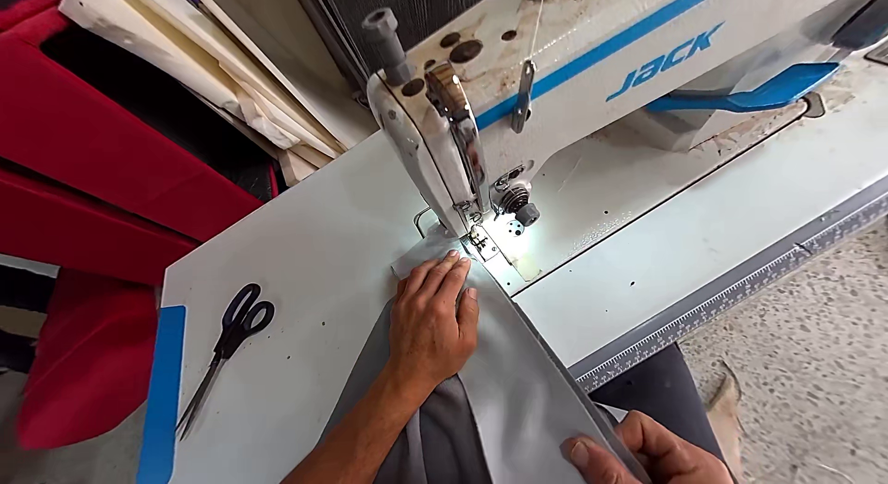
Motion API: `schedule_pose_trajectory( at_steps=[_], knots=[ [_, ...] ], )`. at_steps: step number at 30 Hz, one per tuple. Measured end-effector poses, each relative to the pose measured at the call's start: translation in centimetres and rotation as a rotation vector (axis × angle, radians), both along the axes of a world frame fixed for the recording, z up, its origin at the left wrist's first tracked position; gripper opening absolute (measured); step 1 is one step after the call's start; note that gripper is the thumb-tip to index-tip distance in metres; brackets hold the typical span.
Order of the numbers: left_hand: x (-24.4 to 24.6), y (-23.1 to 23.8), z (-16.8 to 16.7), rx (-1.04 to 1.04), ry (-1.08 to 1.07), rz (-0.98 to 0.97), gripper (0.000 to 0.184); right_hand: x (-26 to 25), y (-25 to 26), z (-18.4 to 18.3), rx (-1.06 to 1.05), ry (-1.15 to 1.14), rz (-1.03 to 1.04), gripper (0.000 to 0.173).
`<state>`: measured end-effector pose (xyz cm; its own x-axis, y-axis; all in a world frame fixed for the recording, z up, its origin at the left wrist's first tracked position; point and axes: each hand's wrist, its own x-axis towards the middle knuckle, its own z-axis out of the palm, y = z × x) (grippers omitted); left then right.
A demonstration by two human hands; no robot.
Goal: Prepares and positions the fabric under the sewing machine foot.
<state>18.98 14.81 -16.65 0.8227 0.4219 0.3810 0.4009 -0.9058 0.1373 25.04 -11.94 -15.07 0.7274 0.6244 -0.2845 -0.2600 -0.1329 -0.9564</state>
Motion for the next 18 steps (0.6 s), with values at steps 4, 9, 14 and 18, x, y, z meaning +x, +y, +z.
schedule_pose_trajectory(
  at_steps=[4,9,14,18],
  knots=[
    [0.3,0.4,0.0,0.008,-0.002,0.003,0.044,-0.4,0.9,0.8,0.058,-0.103,0.006,0.018],
    [0.7,1.2,0.1,0.029,-0.012,-0.017,0.044,0.1,1.7,0.3,0.052,-0.072,0.004,0.019],
    [1.0,1.7,0.0,0.036,-0.031,-0.055,0.044,0.4,1.0,-0.1,0.029,-0.105,-0.011,0.02],
    [1.1,1.9,0.0,0.033,-0.03,-0.087,0.043,0.6,0.7,-0.8,-0.016,0.067,0.024,0.022]
  ],
)
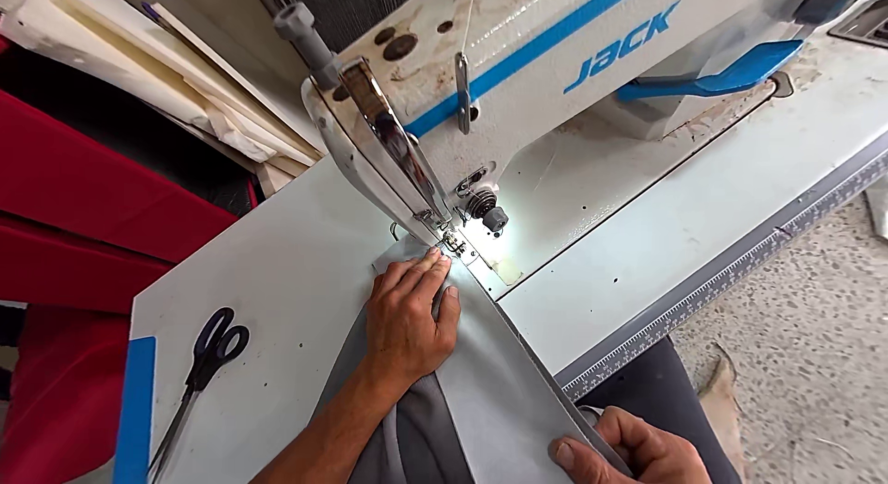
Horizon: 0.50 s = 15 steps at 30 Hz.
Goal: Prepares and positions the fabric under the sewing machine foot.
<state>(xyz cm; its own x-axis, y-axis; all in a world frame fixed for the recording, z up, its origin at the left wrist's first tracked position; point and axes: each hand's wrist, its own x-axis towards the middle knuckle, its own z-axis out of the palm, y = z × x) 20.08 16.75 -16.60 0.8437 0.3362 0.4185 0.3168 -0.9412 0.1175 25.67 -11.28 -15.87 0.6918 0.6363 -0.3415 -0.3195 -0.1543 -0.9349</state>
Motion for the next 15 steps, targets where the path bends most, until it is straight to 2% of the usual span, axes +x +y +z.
schedule_pose_trajectory(
  at_steps=[3,5,6,8,9,11,13,15],
  knots=[
    [-0.1,0.0,0.1,0.001,0.005,-0.022,0.042,-0.1,-0.2,-1.1,0.043,0.22,0.056,0.019],
    [-0.1,0.0,0.1,0.008,0.017,-0.029,0.042,1.0,-0.9,-3.0,0.172,0.467,0.068,0.01],
    [-0.2,0.1,0.0,0.012,0.021,-0.03,0.042,1.8,-1.0,-4.4,0.235,0.604,0.015,0.016],
    [-0.3,0.1,0.0,0.014,0.032,-0.03,0.043,3.7,0.5,-6.1,0.24,0.829,-0.248,0.039],
    [-0.3,0.0,0.0,0.01,0.039,-0.033,0.043,4.6,1.8,-6.8,0.194,0.883,-0.36,0.047],
    [-0.4,0.0,0.1,-0.002,0.051,-0.047,0.044,5.5,4.3,-7.6,0.142,0.893,-0.427,0.063],
    [-0.5,0.1,0.1,-0.018,0.067,-0.054,0.045,5.4,5.5,-9.9,0.183,0.927,-0.394,0.069],
    [-0.5,0.2,0.0,-0.03,0.078,-0.057,0.046,5.3,6.6,-11.8,0.207,0.967,-0.41,0.065]
  ],
)
